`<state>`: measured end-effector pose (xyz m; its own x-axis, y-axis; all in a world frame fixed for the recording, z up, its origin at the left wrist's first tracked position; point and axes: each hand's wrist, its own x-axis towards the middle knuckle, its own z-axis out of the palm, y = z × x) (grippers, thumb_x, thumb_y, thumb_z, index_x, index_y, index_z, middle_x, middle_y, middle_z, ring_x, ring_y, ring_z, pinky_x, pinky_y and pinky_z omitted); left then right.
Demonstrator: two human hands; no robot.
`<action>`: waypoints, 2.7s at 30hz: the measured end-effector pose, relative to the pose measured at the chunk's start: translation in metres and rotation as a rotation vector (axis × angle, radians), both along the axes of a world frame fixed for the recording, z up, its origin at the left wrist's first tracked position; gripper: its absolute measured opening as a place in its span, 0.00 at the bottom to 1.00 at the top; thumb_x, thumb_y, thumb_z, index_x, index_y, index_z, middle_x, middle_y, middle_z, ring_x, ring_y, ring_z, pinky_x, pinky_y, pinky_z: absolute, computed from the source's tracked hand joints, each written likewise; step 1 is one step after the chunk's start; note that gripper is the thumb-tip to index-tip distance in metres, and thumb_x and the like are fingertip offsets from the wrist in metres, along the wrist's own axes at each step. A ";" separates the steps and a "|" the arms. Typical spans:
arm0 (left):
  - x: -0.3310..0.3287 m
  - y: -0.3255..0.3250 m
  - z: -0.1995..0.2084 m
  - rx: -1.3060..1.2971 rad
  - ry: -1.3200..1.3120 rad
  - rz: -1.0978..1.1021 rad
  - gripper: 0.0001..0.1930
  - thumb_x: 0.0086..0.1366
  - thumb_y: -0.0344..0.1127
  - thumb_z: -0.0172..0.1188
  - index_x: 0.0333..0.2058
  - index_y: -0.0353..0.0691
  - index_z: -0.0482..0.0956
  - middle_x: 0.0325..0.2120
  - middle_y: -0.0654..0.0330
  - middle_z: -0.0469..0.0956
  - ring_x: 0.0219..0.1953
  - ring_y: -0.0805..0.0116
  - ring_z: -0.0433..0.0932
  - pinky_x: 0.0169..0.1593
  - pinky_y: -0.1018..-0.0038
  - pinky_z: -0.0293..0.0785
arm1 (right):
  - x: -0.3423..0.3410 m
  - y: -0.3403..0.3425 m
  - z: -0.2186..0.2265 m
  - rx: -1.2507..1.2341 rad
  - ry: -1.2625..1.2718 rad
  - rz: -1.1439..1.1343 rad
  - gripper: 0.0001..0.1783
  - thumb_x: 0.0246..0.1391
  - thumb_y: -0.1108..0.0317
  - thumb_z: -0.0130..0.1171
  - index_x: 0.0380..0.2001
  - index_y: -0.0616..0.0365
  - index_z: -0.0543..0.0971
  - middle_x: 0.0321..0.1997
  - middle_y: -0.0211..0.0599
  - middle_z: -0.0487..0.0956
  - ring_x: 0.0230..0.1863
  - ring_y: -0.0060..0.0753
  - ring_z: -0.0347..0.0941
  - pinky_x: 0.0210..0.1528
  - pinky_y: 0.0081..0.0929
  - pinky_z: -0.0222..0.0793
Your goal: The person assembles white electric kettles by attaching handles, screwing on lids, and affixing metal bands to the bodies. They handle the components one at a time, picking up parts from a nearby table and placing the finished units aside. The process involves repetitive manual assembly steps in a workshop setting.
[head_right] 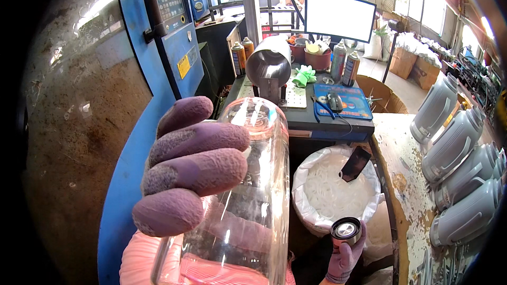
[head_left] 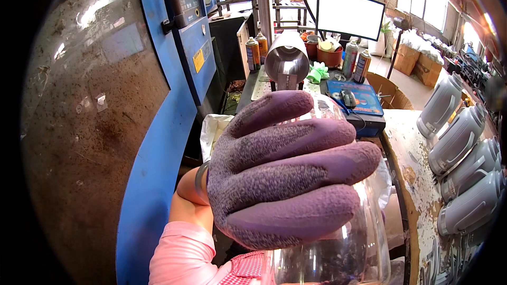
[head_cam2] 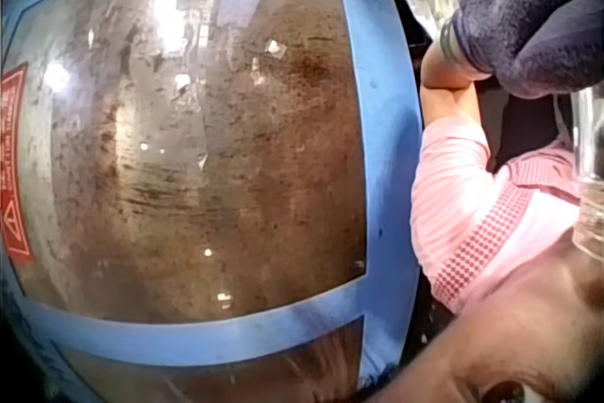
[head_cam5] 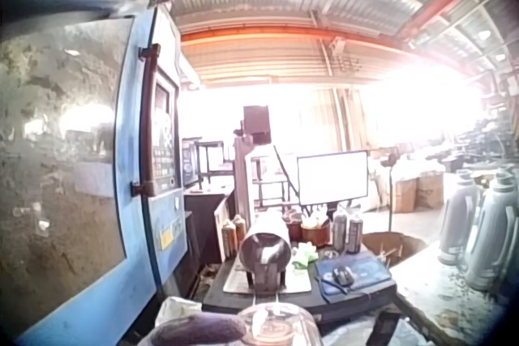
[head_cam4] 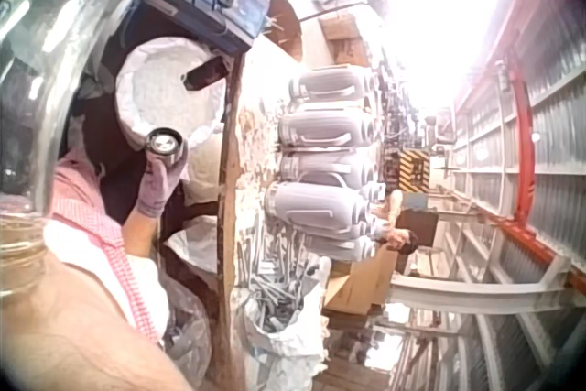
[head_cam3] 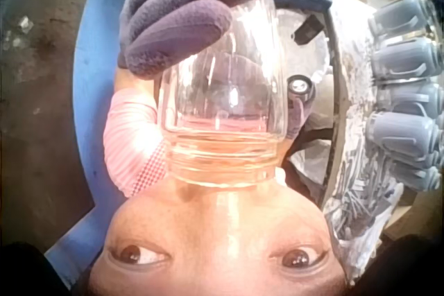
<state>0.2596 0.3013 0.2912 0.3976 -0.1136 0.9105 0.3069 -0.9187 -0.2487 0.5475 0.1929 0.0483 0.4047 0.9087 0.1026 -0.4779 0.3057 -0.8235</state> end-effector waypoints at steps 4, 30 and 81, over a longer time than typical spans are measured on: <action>0.000 -0.001 0.001 -0.001 0.007 0.006 0.26 0.58 0.39 0.71 0.51 0.32 0.76 0.47 0.46 0.83 0.48 0.50 0.84 0.55 0.55 0.78 | 0.000 0.000 -0.001 -0.002 0.007 0.007 0.50 0.49 0.62 0.64 0.72 0.65 0.53 0.63 0.45 0.69 0.61 0.40 0.72 0.59 0.32 0.74; -0.003 0.007 -0.008 -0.066 -0.020 -0.057 0.27 0.58 0.41 0.71 0.53 0.33 0.76 0.48 0.48 0.83 0.49 0.53 0.84 0.56 0.57 0.77 | 0.005 -0.015 -0.017 -0.032 -0.125 0.015 0.50 0.56 0.38 0.61 0.69 0.63 0.60 0.60 0.42 0.73 0.53 0.36 0.78 0.43 0.28 0.82; 0.060 0.025 -0.181 -1.513 0.592 -0.714 0.46 0.48 0.43 0.81 0.63 0.34 0.69 0.50 0.54 0.82 0.51 0.67 0.81 0.57 0.69 0.77 | 0.014 0.074 0.177 0.347 -2.102 0.651 0.38 0.50 0.29 0.61 0.41 0.58 0.80 0.20 0.31 0.80 0.19 0.36 0.79 0.18 0.32 0.68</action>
